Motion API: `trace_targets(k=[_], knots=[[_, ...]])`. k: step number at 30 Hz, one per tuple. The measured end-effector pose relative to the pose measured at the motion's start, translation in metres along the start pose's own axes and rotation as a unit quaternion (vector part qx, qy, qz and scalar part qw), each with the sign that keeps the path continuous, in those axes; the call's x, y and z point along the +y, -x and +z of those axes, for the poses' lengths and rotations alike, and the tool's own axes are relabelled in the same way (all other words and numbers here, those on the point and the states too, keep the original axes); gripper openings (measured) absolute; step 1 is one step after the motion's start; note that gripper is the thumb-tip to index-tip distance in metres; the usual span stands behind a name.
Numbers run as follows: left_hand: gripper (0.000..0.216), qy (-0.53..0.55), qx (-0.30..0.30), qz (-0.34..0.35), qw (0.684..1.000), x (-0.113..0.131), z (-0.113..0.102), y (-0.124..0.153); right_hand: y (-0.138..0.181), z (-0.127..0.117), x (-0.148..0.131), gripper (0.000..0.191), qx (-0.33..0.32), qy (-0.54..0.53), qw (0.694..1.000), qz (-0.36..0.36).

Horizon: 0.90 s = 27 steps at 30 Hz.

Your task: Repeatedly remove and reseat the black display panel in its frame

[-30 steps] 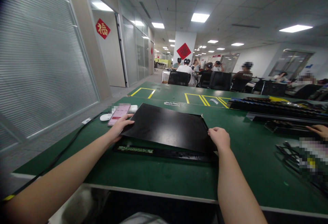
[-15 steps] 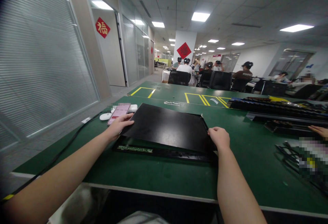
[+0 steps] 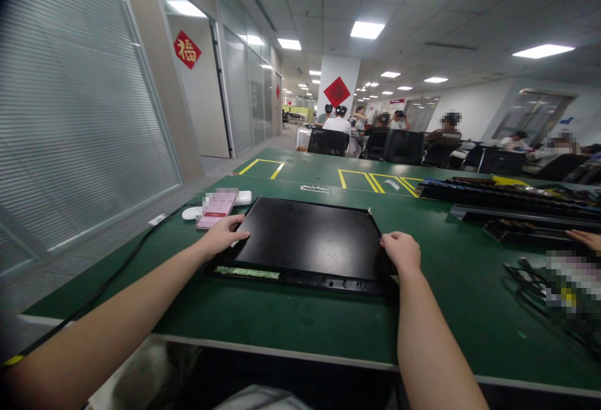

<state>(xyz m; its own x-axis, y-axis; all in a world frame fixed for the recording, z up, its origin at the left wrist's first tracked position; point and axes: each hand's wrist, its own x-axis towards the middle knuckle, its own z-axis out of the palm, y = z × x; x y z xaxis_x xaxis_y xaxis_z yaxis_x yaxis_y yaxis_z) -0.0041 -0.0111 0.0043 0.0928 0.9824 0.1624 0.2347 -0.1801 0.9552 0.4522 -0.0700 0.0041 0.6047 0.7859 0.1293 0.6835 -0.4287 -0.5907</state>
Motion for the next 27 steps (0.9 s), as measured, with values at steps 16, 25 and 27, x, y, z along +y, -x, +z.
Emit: trace_targets(k=[16,25,27], knots=[[0.049,-0.271,0.011,0.000,0.963,-0.011,-0.004,-0.006,-0.005,0.003,0.005,0.022,0.000,-0.053,0.999,0.010],[0.042,-0.267,0.005,-0.007,0.964,-0.011,-0.005,-0.006,-0.012,0.005,0.010,0.022,-0.017,-0.093,0.995,0.036],[0.043,-0.268,0.004,-0.014,0.963,-0.011,-0.004,-0.006,-0.012,0.005,0.010,0.023,-0.025,-0.100,0.994,0.040]])
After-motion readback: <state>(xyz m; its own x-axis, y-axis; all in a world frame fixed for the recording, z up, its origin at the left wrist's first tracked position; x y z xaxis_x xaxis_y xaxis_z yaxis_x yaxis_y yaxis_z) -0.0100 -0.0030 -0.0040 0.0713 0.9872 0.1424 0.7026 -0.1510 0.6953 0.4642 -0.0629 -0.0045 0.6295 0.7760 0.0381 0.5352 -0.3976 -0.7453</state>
